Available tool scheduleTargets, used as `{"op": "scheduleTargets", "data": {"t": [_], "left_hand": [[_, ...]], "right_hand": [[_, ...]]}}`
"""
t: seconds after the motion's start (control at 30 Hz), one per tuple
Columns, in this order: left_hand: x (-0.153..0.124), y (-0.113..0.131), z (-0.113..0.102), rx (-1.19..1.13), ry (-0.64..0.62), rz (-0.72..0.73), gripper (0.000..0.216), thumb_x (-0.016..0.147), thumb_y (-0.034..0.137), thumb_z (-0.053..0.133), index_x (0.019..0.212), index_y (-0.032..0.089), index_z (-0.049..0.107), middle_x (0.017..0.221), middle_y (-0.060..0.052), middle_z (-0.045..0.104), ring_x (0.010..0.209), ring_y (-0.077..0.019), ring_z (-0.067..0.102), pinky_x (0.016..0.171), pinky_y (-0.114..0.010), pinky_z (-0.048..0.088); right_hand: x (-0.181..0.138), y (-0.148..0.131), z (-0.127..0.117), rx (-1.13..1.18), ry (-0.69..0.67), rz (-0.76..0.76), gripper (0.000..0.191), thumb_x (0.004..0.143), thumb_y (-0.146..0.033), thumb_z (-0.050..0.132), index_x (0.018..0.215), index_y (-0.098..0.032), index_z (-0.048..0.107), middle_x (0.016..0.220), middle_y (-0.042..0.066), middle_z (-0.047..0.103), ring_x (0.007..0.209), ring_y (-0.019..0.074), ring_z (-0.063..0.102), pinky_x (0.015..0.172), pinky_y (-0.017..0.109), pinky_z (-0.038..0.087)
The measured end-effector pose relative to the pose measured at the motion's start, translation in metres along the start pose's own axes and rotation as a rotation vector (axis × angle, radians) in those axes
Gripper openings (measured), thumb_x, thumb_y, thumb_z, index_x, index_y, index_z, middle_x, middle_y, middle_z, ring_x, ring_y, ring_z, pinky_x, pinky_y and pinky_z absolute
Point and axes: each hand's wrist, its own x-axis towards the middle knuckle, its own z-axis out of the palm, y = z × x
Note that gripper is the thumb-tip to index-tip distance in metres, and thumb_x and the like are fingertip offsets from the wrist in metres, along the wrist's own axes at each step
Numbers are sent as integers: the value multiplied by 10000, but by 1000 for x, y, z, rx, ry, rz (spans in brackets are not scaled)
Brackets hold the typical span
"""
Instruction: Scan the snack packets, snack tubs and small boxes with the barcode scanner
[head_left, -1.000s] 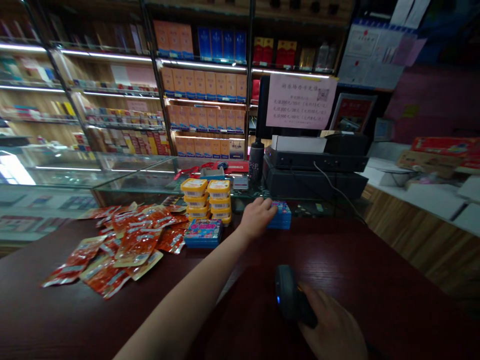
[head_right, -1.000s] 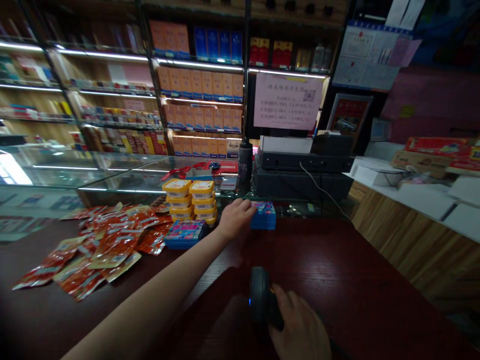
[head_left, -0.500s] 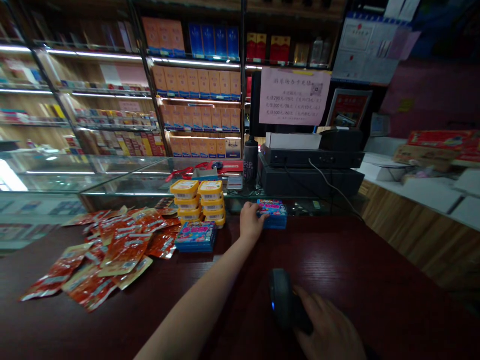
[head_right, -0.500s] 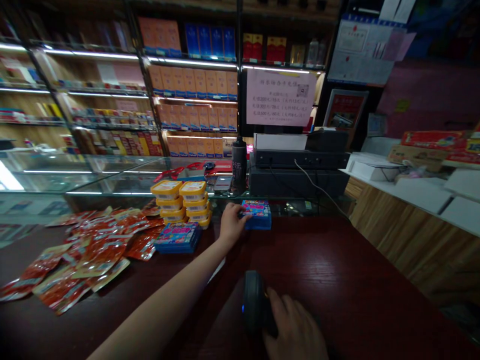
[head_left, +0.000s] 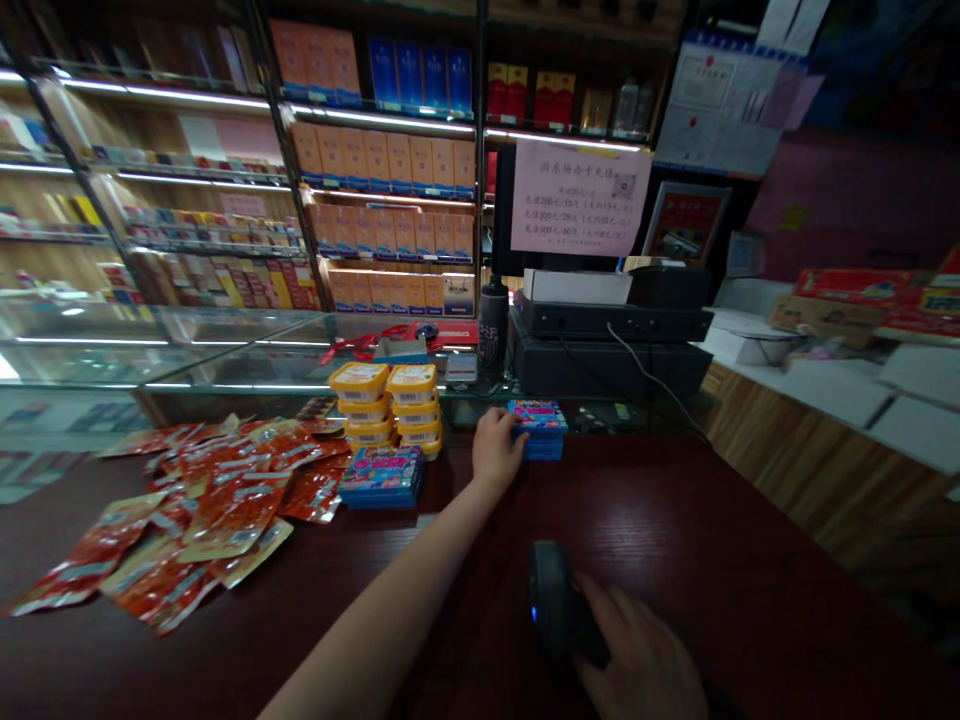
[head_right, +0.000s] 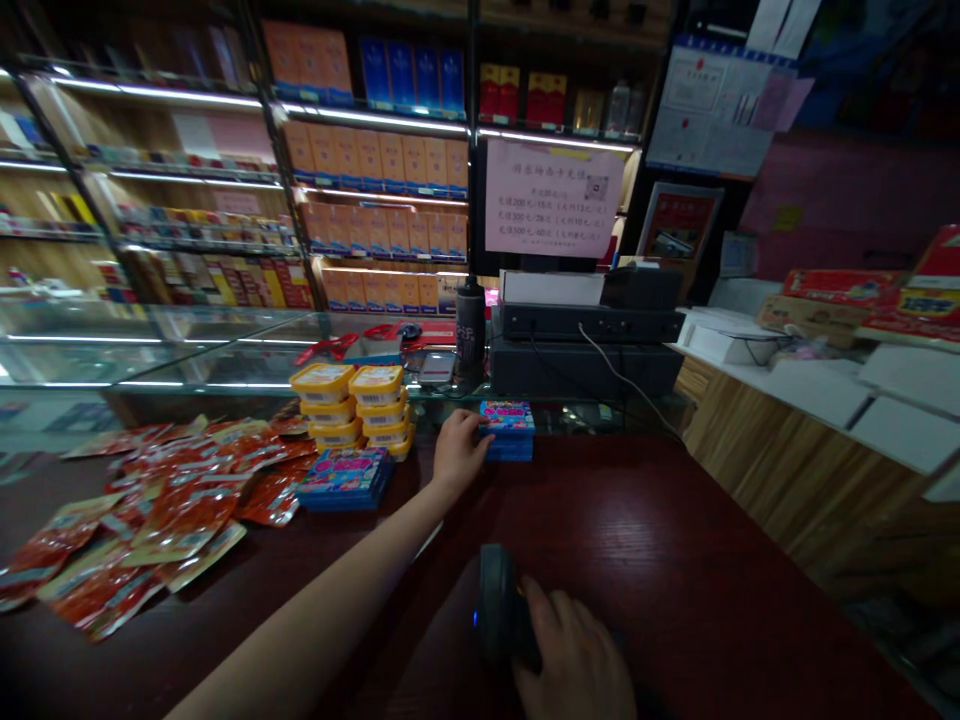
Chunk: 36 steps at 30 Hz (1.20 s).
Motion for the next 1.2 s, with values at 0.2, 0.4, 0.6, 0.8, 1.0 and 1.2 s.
{"op": "scheduleTargets", "data": {"t": [0.2,0.4,0.6,0.8,1.0,1.2], "left_hand": [[-48,4,-48,70,-78,97,156,800,160,561,914,211,654,984,-63,578,952,-210,524,856,-358,437],[-99,-15,-107,276,-104,81,240,830,164,507,984,257,666,1075,-70,591,1010,-232,518,894,-386,436],[-116,-48,-135,591,38,-135,401,835,156,487,1205,254,607,1285,-141,526,1176,-331,466,988,-493,365],[-122,-62,-130,573,3,-216,445,828,191,524,1265,265,558,1344,-140,445,1227,-331,409,997,-489,354],[-121,-56,-139,569,-20,-145,239,811,148,512,979,217,667,1092,-122,556,1053,-287,477,940,-423,389],[-124,-61,-145,551,72,-10,259,823,103,448,881,228,668,957,-104,582,899,-252,503,816,-384,428]], "right_hand": [[2,7,-8,19,-64,-67,498,753,-204,563,1242,-279,508,1012,8,703,854,187,671,727,281,497],[2,1,-16,29,-44,-65,428,773,-232,562,1199,-263,545,1017,17,707,863,190,676,735,289,511],[1,-4,-18,34,-49,-30,355,812,-237,527,1164,-238,568,1008,35,708,860,198,675,752,317,509],[-1,-7,-20,25,-56,-13,367,819,-198,490,1182,-216,543,1052,51,693,907,211,665,782,343,497],[4,-15,-32,-23,-65,-3,342,834,-221,488,1168,-189,555,1070,63,691,912,211,664,786,334,493],[7,-16,-33,-66,-84,6,367,815,-212,502,1177,-180,557,1049,67,695,902,218,664,767,338,497]]}}
